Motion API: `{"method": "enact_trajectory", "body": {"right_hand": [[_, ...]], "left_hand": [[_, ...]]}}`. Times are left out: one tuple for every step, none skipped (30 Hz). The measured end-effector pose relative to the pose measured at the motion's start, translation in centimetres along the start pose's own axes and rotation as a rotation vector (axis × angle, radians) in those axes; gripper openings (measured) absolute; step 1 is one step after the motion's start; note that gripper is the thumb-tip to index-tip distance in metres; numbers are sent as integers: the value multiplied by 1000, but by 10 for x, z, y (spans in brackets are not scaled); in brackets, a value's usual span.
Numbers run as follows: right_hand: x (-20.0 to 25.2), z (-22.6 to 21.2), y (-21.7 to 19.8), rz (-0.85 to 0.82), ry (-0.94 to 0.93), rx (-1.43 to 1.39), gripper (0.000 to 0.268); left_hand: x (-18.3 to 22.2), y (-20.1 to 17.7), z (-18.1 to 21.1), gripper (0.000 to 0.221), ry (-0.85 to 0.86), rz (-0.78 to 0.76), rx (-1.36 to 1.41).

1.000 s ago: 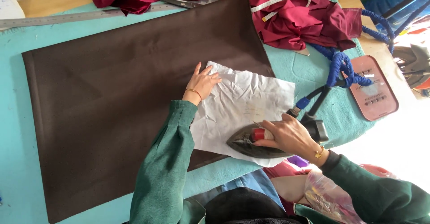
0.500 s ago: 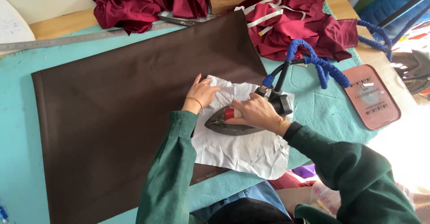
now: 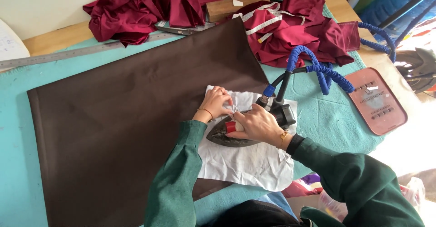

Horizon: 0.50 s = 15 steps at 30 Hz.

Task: The person is ironing a square piece of brown fabric on a work table, using a white pressing cloth to protect the material.

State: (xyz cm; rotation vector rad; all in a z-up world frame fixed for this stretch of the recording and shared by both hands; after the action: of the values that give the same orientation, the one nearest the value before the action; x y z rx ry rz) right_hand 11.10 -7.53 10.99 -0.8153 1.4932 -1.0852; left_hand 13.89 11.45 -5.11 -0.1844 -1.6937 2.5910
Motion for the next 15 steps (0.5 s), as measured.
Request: {"method": "enact_trajectory", "body": {"right_hand": [[0, -1, 0, 7, 0, -2, 61], [0, -1, -1, 15, -1, -5, 60], [0, -1, 0, 15, 1, -3, 60], [0, -1, 1, 21, 1, -10, 60], [0, -1, 1, 25, -2, -18, 60], [0, -2, -2, 24, -3, -17, 60], [-1, -3, -5, 22, -5, -27, 60], [-3, -3, -7, 21, -6, -38, 61], [-3, -4, -7, 16, -9, -42, 61], [-2, -5, -7, 8, -14, -59, 67], [-3, -3, -8, 1, -21, -69, 73], [-2, -3, -7, -1, -26, -68, 73], [-1, -3, -7, 6, -26, -49, 71], [0, -3, -6, 13, -26, -30, 68], [0, -4, -6, 8, -38, -36, 68]], "left_hand": [[-2, 6, -2, 31, -2, -6, 5], [-3, 13, -4, 27, -4, -12, 9], [-7, 15, -8, 27, -2, -12, 9], [-11, 17, -12, 22, -8, 10, 7], [-14, 19, -16, 19, -18, 34, 7], [-16, 15, -23, 19, -18, 36, 8], [-19, 7, -35, 17, -66, 92, -10], [-21, -1, -46, 14, -113, 149, -28], [-16, -15, -50, 14, -120, 147, -25], [-9, -34, -57, 16, -200, 263, -54], [-6, -54, -64, 19, -277, 384, -85], [4, -61, -63, 19, -280, 387, -83], [16, -71, -63, 15, -339, 458, -94], [29, -80, -64, 17, -399, 529, -105], [51, -92, -38, 17, -414, 532, -104]]}}
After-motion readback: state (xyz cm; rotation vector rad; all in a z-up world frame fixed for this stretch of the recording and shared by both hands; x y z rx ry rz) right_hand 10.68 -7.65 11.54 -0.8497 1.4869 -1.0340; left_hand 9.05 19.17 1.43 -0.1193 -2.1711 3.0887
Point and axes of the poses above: each hand's wrist, its own x-axis away from the middle knuckle, its own y-axis out of the palm, z = x × y, the point moved 4 cm from there along -x, towards the middle knuckle, and after that the axes turned 2 degrees about y, right-handed, at the moved point
